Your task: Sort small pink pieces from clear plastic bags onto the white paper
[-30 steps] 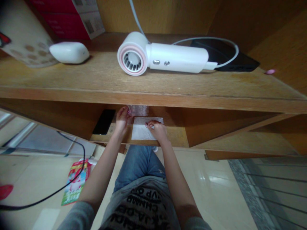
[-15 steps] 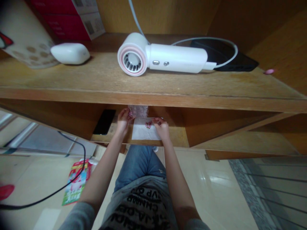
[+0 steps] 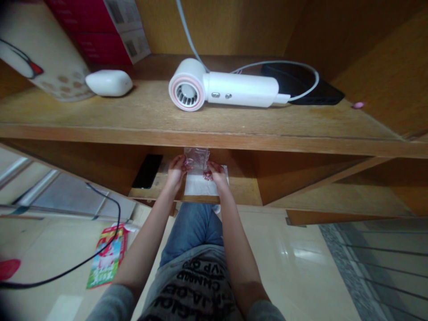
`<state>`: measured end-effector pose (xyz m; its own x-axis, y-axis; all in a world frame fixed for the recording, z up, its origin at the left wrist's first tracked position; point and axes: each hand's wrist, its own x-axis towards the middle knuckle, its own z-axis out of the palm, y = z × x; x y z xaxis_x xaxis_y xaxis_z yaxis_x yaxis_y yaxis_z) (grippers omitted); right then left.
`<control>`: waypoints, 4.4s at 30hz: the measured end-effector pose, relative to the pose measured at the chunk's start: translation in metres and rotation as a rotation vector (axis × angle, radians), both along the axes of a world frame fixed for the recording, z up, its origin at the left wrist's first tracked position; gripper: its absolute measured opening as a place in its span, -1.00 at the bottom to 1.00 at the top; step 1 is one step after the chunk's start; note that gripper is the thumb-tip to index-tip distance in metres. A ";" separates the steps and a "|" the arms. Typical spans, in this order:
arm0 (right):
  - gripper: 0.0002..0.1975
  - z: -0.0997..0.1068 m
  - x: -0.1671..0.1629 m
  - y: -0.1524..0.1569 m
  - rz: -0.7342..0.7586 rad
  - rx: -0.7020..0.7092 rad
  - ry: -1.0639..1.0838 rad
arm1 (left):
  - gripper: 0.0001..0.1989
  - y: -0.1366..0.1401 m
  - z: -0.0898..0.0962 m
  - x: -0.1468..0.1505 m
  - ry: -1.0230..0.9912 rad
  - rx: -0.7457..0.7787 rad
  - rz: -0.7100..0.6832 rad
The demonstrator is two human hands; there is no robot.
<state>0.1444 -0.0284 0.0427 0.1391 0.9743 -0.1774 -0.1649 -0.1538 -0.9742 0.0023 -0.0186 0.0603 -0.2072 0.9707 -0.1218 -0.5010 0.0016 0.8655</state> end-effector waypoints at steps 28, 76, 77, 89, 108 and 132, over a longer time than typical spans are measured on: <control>-0.77 0.026 0.013 -0.042 0.243 0.375 -0.368 | -0.78 -0.054 0.015 0.021 0.598 0.163 -0.111; -0.73 0.044 0.016 -0.054 0.319 0.334 -0.169 | -0.87 -0.057 0.022 0.027 0.200 0.099 -0.364; -0.73 0.042 0.016 -0.054 0.308 0.335 -0.154 | -0.87 -0.056 0.021 0.027 0.178 0.089 -0.348; -0.83 0.031 0.017 -0.048 0.110 0.342 -0.511 | -0.91 -0.065 0.029 0.020 0.883 0.247 -0.059; -0.71 0.046 0.018 -0.052 0.124 0.278 -0.028 | -0.69 -0.062 -0.019 0.028 -0.262 -0.278 -0.231; -0.74 0.021 0.017 -0.044 0.113 0.294 -0.429 | -0.74 -0.062 0.006 0.017 0.134 0.060 0.131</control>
<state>0.1614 -0.0720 0.0640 0.0309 0.9874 0.1551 0.2592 0.1420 -0.9553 0.0192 -0.0809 0.0658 -0.3430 0.9389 -0.0275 -0.3742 -0.1097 0.9208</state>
